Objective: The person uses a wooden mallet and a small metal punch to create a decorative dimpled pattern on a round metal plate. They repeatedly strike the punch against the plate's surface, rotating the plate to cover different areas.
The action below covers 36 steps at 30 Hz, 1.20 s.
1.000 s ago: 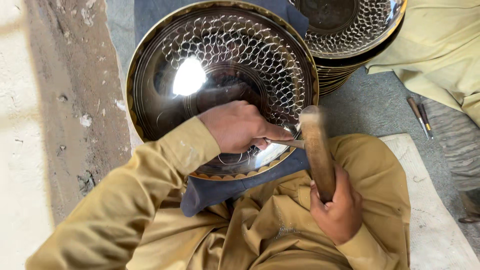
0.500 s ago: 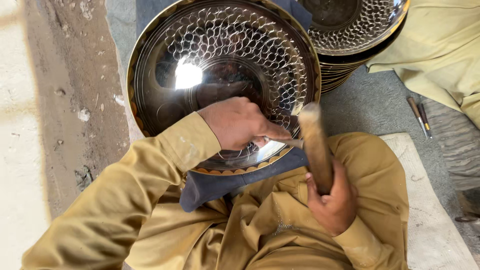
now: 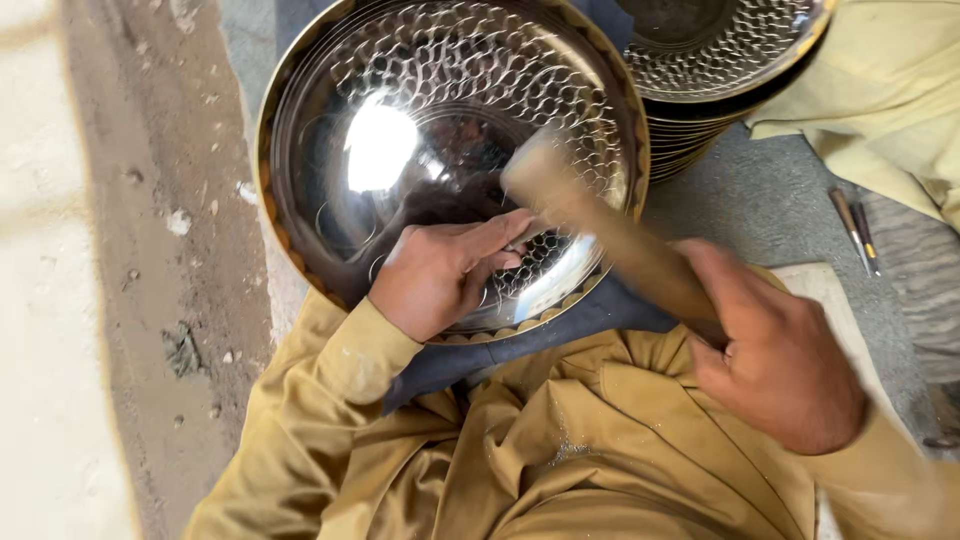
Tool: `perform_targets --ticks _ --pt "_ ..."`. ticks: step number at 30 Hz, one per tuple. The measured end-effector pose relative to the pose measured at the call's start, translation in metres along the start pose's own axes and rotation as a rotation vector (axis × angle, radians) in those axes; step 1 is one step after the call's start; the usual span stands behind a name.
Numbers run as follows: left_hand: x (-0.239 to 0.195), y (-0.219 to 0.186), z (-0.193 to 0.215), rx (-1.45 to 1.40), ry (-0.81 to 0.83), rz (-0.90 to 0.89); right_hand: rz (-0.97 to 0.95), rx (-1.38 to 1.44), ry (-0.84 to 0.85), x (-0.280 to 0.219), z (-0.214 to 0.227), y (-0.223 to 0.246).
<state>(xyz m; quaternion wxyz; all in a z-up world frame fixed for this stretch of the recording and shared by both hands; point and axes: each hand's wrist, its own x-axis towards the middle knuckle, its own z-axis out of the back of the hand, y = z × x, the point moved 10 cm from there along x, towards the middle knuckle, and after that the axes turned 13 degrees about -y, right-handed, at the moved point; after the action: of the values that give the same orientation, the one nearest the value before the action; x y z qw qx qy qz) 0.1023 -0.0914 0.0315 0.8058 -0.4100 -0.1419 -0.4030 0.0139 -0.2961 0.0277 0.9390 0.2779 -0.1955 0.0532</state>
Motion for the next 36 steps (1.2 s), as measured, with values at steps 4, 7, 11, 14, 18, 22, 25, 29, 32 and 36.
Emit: perform_targets --ticks 4,7,11,14,18,22,25,29,32,36 --pt "-0.013 0.006 0.005 -0.061 -0.155 0.175 -0.065 -0.101 0.099 0.029 0.003 -0.008" --pt "-0.034 0.011 0.014 -0.074 -0.341 0.327 0.212 -0.213 0.243 0.060 -0.001 0.027" --pt "-0.057 0.022 0.012 -0.076 -0.498 0.531 0.340 -0.372 0.345 0.092 0.003 0.072" --pt "-0.066 0.018 0.016 -0.017 -0.662 0.562 0.369 -0.361 0.398 0.102 0.001 0.098" --pt "-0.050 0.011 0.017 -0.120 -0.542 0.465 0.300 -0.666 0.525 0.097 0.002 0.070" --pt "-0.012 0.012 0.006 -0.155 -0.178 0.200 0.266 -0.345 0.165 0.091 0.029 0.054" --pt "-0.006 0.007 0.005 -0.113 -0.079 0.042 0.057 -0.293 0.165 0.062 0.026 0.017" --pt "-0.007 0.016 -0.005 -0.191 -0.003 0.180 0.014 -0.164 0.080 0.025 0.017 -0.007" --pt "0.002 0.003 -0.005 -0.135 0.031 0.034 0.038 -0.021 -0.066 -0.003 0.019 -0.001" --pt "0.013 0.006 -0.024 -0.117 0.294 0.036 -0.186 0.040 -0.008 -0.039 -0.015 -0.014"
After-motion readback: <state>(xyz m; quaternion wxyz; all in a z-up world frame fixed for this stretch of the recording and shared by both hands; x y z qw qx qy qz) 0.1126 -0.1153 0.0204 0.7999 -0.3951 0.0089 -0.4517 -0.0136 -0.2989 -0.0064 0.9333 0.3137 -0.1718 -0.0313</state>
